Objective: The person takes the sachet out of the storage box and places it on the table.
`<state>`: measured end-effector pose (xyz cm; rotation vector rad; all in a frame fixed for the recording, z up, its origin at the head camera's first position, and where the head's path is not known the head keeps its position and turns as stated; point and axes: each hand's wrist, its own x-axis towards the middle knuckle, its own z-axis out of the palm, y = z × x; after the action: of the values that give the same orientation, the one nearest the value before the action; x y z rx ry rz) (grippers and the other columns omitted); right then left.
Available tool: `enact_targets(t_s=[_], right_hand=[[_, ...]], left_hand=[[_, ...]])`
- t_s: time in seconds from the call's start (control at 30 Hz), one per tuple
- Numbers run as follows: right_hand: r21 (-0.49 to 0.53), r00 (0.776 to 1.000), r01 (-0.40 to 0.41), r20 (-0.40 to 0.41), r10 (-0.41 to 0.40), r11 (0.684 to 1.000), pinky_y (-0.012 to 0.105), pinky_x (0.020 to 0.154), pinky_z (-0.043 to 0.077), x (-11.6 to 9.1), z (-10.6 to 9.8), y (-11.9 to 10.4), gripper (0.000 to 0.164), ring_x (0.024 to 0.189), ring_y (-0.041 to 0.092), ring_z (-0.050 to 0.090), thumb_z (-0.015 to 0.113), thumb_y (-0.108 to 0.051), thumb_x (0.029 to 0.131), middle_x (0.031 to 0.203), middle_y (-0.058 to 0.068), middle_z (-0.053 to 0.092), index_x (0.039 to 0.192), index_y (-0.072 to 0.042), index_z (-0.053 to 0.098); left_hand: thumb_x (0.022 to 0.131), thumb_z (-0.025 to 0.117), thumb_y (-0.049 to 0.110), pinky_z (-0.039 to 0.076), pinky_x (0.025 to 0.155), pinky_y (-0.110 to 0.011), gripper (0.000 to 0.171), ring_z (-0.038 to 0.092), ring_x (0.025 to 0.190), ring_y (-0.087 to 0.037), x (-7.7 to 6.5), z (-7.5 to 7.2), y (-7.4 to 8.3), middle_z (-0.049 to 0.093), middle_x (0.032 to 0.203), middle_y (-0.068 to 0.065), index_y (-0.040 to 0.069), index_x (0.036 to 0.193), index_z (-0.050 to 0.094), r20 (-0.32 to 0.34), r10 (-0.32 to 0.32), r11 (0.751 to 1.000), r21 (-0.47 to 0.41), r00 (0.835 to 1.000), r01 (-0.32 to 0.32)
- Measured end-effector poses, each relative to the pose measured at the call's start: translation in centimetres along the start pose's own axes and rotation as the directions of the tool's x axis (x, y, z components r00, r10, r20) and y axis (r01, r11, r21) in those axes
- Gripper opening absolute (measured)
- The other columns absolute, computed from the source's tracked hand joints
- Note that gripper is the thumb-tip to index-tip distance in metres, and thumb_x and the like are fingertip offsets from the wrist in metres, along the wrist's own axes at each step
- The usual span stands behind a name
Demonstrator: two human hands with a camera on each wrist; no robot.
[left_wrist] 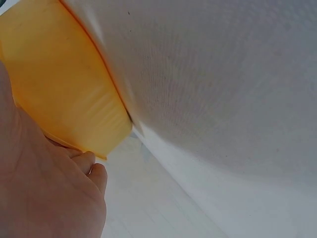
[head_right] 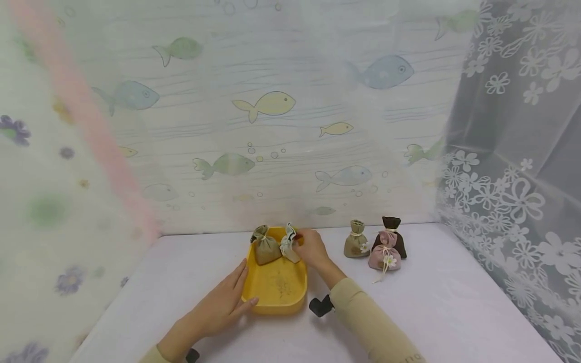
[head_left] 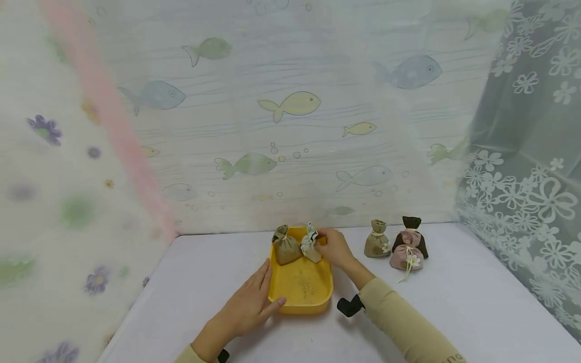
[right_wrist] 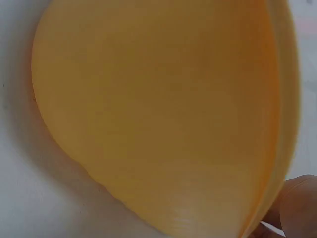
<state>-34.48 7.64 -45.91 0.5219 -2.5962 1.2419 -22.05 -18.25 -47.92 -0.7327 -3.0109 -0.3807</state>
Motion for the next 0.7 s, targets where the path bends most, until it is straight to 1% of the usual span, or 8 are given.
enact_targets(t_s=[0.1,0.2,0.33,0.47,0.6,0.7], right_hand=[[-0.023,0.999,0.048,0.018,-0.047,0.999,0.050,0.092,0.053,0.0,0.4,-0.2,0.025,0.101,0.033,0.065,0.075,0.005,0.085,0.105,0.014,0.073,0.110,0.003,0.075],[-0.048,0.997,0.070,0.038,-0.068,0.996,0.046,0.086,0.054,0.0,0.8,-0.4,0.020,0.094,0.027,0.063,0.076,0.001,0.088,0.101,0.010,0.071,0.108,-0.001,0.076],[-0.081,0.994,0.103,0.052,-0.099,0.991,0.043,0.085,0.055,-0.1,1.1,-0.5,0.019,0.093,0.022,0.062,0.078,-0.003,0.089,0.099,0.006,0.070,0.107,-0.004,0.077],[-0.067,0.987,0.150,0.074,-0.145,0.986,0.043,0.086,0.058,-0.2,1.4,-0.8,0.018,0.094,0.023,0.066,0.077,0.001,0.088,0.101,0.008,0.071,0.105,-0.002,0.076],[-0.057,0.984,0.153,0.104,-0.147,0.987,0.041,0.086,0.059,-0.1,1.8,-0.9,0.017,0.094,0.022,0.067,0.077,0.000,0.088,0.101,0.009,0.071,0.105,0.000,0.075],[-0.067,0.986,0.139,0.104,-0.132,0.988,0.040,0.086,0.058,-0.1,2.1,-1.0,0.017,0.093,0.020,0.065,0.078,-0.001,0.088,0.101,0.007,0.070,0.105,-0.002,0.074]], left_hand=[[0.105,0.035,0.064,0.025,0.123,-0.050,0.091,0.018,0.155,-0.034,0.0,-0.1,0.0,0.006,0.171,-0.019,-0.006,0.160,0.020,-0.003,0.001,1.000,0.003,1.000,-0.001],[0.105,0.035,0.064,0.026,0.123,-0.050,0.091,0.019,0.155,-0.035,-0.1,-0.1,0.1,0.007,0.170,-0.020,-0.006,0.160,0.020,-0.002,0.003,1.000,0.002,1.000,-0.003],[0.105,0.036,0.064,0.027,0.123,-0.050,0.091,0.020,0.155,-0.036,-0.2,-0.2,0.1,0.008,0.170,-0.022,-0.007,0.160,0.020,-0.004,0.009,1.000,0.007,1.000,-0.009],[0.106,0.035,0.063,0.028,0.122,-0.051,0.090,0.021,0.154,-0.037,-0.3,-0.1,0.1,0.009,0.169,-0.023,-0.008,0.159,0.019,-0.014,0.019,1.000,0.014,1.000,-0.018],[0.106,0.034,0.063,0.028,0.122,-0.050,0.090,0.021,0.154,-0.036,-0.3,0.0,0.0,0.008,0.169,-0.023,-0.008,0.159,0.019,-0.017,0.024,1.000,0.017,1.000,-0.024],[0.106,0.034,0.063,0.028,0.122,-0.050,0.090,0.021,0.154,-0.036,-0.3,0.0,0.0,0.008,0.170,-0.022,-0.008,0.159,0.019,-0.016,0.025,1.000,0.011,1.000,-0.024]])
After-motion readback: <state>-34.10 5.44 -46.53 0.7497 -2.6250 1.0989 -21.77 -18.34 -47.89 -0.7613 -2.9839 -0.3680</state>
